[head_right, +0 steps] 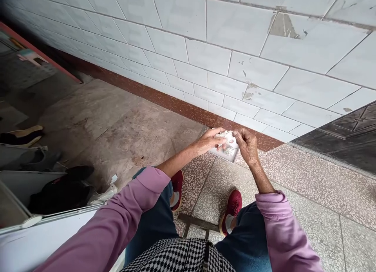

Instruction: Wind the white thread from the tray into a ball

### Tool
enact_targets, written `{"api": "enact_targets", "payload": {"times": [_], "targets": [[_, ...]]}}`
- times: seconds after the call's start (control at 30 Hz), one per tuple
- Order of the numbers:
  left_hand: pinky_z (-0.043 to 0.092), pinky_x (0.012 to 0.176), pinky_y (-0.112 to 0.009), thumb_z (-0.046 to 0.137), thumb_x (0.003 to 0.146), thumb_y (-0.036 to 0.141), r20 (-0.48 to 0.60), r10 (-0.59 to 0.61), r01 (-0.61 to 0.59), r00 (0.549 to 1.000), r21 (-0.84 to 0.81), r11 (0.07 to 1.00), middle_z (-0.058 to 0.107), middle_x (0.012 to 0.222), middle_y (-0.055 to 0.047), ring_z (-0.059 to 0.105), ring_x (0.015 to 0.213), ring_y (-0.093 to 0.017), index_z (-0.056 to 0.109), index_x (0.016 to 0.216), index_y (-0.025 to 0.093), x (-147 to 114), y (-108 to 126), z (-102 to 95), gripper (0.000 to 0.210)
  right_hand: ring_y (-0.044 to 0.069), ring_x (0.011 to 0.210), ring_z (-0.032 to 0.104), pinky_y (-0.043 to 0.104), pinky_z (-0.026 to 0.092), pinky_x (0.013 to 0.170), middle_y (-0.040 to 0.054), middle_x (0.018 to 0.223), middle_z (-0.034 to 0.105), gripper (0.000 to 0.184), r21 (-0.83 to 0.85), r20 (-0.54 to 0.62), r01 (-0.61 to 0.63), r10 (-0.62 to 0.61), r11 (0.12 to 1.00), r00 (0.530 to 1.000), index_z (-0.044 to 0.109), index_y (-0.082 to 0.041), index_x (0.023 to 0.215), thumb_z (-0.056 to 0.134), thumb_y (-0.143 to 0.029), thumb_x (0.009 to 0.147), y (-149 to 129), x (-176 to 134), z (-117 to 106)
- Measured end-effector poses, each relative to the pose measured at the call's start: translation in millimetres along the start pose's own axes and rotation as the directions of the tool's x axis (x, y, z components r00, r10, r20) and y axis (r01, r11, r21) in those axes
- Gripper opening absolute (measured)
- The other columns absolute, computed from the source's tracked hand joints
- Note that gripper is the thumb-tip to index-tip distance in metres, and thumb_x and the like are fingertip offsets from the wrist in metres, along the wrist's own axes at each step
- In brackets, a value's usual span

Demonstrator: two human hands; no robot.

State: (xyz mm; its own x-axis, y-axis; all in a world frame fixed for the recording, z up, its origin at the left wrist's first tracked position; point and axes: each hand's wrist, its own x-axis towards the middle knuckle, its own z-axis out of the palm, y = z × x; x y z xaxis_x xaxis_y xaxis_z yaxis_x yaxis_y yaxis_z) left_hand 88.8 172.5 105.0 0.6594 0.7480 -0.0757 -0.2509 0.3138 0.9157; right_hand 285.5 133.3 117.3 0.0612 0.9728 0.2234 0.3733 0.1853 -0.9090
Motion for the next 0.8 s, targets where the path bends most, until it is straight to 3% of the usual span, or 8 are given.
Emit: {"api": "enact_targets", "payload": {"times": [0.17, 0.3, 0.4, 0.53, 0.67, 0.8], "targets": [[0.044, 0.053, -0.023, 0.083, 0.083, 0.055, 0.006, -0.02, 0.02, 1.0, 0.096, 0.995, 0.075, 0.101, -0.009, 0.068, 0.065, -0.011, 0.056, 0.114, 0.019, -4, 6, -3.4, 0.055, 0.014, 0.057, 0.038, 0.028, 0.031, 0.051, -0.0035, 0.059, 0.046, 0.056, 0.059, 0.015, -0.053, 0.052, 0.997, 0.999, 0.061, -0.023, 0.076, 0.067, -0.074, 0.095, 9, 3, 3], [0.038, 0.047, -0.021, 0.077, 0.089, 0.05, 0.01, -0.027, 0.024, 1.0, 0.254, 0.967, 0.067, 0.073, 0.004, 0.053, 0.048, -0.006, 0.058, 0.118, 0.02, -5, 4, -6.7, 0.046, 0.013, 0.055, 0.038, 0.027, 0.03, 0.05, -0.0032, 0.06, 0.048, 0.053, 0.094, -0.025, -0.053, 0.056, 0.994, 0.998, 0.063, -0.022, 0.077, 0.07, -0.071, 0.094, 11, 4, 0], [0.043, 0.051, -0.022, 0.08, 0.085, 0.048, 0.013, 0.004, -0.007, 1.0, 0.241, 0.971, 0.06, 0.065, 0.006, 0.054, 0.051, -0.007, 0.063, 0.121, 0.017, -2, 2, -9.3, 0.051, 0.013, 0.054, 0.037, 0.028, 0.03, 0.05, -0.0031, 0.059, 0.047, 0.055, 0.075, -0.022, -0.044, 0.046, 0.996, 0.999, 0.06, -0.022, 0.074, 0.07, -0.072, 0.094, 12, 4, -5], [0.049, 0.055, -0.024, 0.088, 0.076, 0.047, -0.041, 0.027, -0.023, 0.999, 0.098, 0.995, 0.066, 0.072, 0.003, 0.06, 0.056, -0.009, 0.063, 0.115, 0.017, 3, 1, -9.1, 0.056, 0.013, 0.053, 0.036, 0.028, 0.03, 0.049, -0.0035, 0.057, 0.044, 0.062, 0.055, -0.014, -0.057, 0.058, 0.997, 0.998, 0.055, -0.024, 0.07, 0.066, -0.08, 0.093, 17, 4, 0], [0.052, 0.06, -0.026, 0.092, 0.07, 0.047, -0.078, 0.018, -0.022, 0.997, -0.052, 0.998, 0.071, 0.082, -0.001, 0.066, 0.062, -0.01, 0.058, 0.106, 0.018, 7, -2, -7.2, 0.057, 0.015, 0.052, 0.043, 0.029, 0.034, 0.049, -0.0001, 0.058, 0.051, 0.073, -0.035, 0.139, -0.058, 0.062, 0.998, 0.988, 0.054, -0.024, 0.066, 0.051, -0.093, 0.092, 17, -4, 24], [0.046, 0.056, -0.024, 0.084, 0.077, 0.042, -0.22, 0.106, -0.085, 0.97, 0.107, 0.991, 0.064, 0.072, 0.005, 0.058, 0.056, -0.008, 0.055, 0.105, 0.02, 9, 0, -15.3, 0.045, 0.017, 0.056, 0.051, 0.03, 0.04, 0.056, 0.0008, 0.062, 0.059, 0.064, -0.126, 0.327, 0.023, 0.02, 0.992, 0.945, 0.06, -0.023, 0.081, 0.044, -0.082, 0.103, 4, -18, 40]]}}
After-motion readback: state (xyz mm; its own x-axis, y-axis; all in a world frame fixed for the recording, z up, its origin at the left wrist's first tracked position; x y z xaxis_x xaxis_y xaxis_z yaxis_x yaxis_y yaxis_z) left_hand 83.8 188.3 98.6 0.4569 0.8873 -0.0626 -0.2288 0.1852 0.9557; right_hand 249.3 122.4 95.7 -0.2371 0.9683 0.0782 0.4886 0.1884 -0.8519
